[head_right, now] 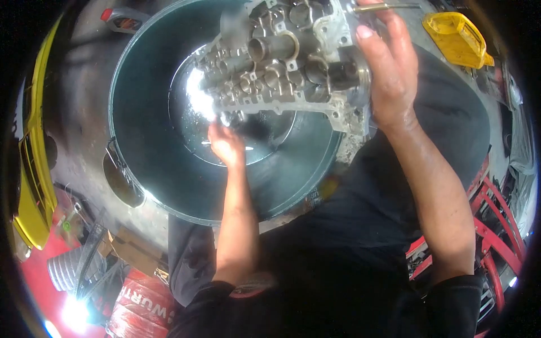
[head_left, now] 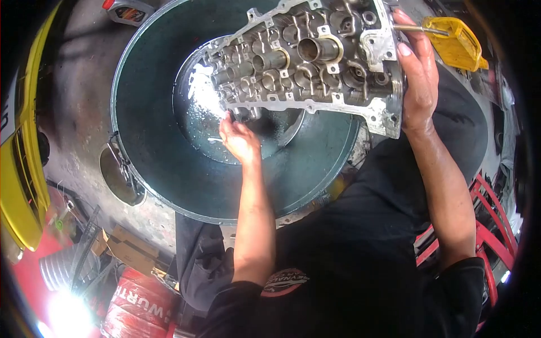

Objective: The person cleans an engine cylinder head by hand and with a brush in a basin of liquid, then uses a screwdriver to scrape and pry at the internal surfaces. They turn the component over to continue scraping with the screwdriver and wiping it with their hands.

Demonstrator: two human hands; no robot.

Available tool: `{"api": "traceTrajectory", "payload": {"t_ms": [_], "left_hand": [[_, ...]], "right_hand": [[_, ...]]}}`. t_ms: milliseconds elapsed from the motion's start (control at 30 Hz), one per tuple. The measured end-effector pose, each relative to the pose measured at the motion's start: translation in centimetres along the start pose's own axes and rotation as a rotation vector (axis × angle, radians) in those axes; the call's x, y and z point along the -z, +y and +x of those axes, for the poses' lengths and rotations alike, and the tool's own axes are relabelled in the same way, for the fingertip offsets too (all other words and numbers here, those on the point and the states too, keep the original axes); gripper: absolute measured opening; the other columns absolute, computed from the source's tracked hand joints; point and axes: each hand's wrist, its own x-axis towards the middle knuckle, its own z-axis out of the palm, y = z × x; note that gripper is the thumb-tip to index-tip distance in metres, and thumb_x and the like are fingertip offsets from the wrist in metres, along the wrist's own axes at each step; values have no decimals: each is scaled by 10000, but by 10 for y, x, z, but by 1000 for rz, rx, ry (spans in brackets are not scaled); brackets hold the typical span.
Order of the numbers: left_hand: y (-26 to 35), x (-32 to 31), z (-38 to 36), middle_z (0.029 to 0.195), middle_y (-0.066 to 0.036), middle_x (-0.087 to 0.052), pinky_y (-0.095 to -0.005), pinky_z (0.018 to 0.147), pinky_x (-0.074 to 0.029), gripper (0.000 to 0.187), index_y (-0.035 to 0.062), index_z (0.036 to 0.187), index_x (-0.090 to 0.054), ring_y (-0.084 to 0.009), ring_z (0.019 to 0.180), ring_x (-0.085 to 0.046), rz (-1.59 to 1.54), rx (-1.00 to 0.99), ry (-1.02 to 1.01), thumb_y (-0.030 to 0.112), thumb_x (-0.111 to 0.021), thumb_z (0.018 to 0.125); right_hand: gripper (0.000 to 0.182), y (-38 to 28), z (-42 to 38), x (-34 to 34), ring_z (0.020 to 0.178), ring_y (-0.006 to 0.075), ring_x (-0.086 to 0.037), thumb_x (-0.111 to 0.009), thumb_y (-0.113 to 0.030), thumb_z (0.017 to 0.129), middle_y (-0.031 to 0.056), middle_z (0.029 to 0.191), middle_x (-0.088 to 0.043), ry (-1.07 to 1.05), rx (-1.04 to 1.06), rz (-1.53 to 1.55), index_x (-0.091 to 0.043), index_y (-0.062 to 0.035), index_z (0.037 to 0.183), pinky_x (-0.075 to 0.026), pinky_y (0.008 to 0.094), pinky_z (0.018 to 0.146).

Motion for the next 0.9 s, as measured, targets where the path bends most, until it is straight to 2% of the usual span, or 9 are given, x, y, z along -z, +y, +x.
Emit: {"api": "traceTrajectory", "payload": {"t_ms": [67,200,233,367,467,600,667,767,900], "left_hand": [[-8,8,7,1328,-107,-525,-180,692,-483,355,-41,1287,-645,-117,953,-546,54,-74,-17,-109,-492,974],[8,6,11,1194,-138,-612,-334,883,-511,429,52,1344,-651,-227,1000,-575,306,-403,26,-85,-530,956],[24,1,-4,1158,-183,-643,-441,982,-482,446,65,1353,-648,-332,1067,-599,55,-187,31,-54,-568,931],[1,2,15,1322,-280,-605,-501,1108,-393,460,66,1366,-639,-431,1298,-533,234,-144,-4,-23,-591,917],[18,3,9,1227,-241,-657,-451,1042,-485,392,-11,1303,-658,-385,1174,-622,249,-270,44,9,-530,932],[23,8,11,1238,-267,-648,-463,1058,-476,439,5,1298,-669,-418,1188,-609,234,-176,41,-34,-548,878],[28,8,11,1279,-274,-635,-474,1052,-475,469,32,1317,-673,-433,1195,-603,190,-158,13,-36,-547,871],[14,7,-4,1303,-286,-625,-499,1047,-473,482,58,1336,-676,-453,1210,-594,370,-360,78,-8,-573,870],[-31,-4,28,1358,-140,-667,-470,1168,-298,436,86,1349,-668,-389,1386,-430,271,-25,34,8,-578,929]], "right_hand": [[558,0,-2,0,1428,248,-431,-487,-227,953,183,1500,-517,-12,14,-6,-525,63,1428,-237,358,1220],[568,-1,0,4,1434,253,-423,-491,-244,962,178,1516,-504,-38,21,-51,-519,64,1439,-239,360,1219],[558,-3,-2,2,1415,251,-441,-518,-258,972,166,1494,-525,-19,-4,-34,-529,61,1429,-256,354,1207],[548,-6,1,-1,1397,262,-454,-535,-253,964,176,1460,-546,14,3,-48,-544,65,1410,-273,356,1195],[559,-6,-3,2,1407,262,-442,-531,-265,964,178,1470,-540,-2,-9,-51,-538,64,1417,-258,361,1205],[564,-1,-1,1,1414,265,-440,-525,-266,966,176,1482,-533,1,-24,7,-534,61,1425,-252,369,1210],[630,-9,-1,-3,1437,265,-427,-460,-257,974,194,1561,-449,-7,-85,86,-426,68,1513,-256,382,1226],[644,-8,-3,-4,1435,266,-429,-457,-265,978,203,1559,-440,-7,-159,169,-400,69,1526,-259,385,1227],[590,-5,-2,0,1440,285,-420,-463,-256,974,206,1529,-481,-9,-45,-23,-487,65,1469,-248,395,1225]]}}
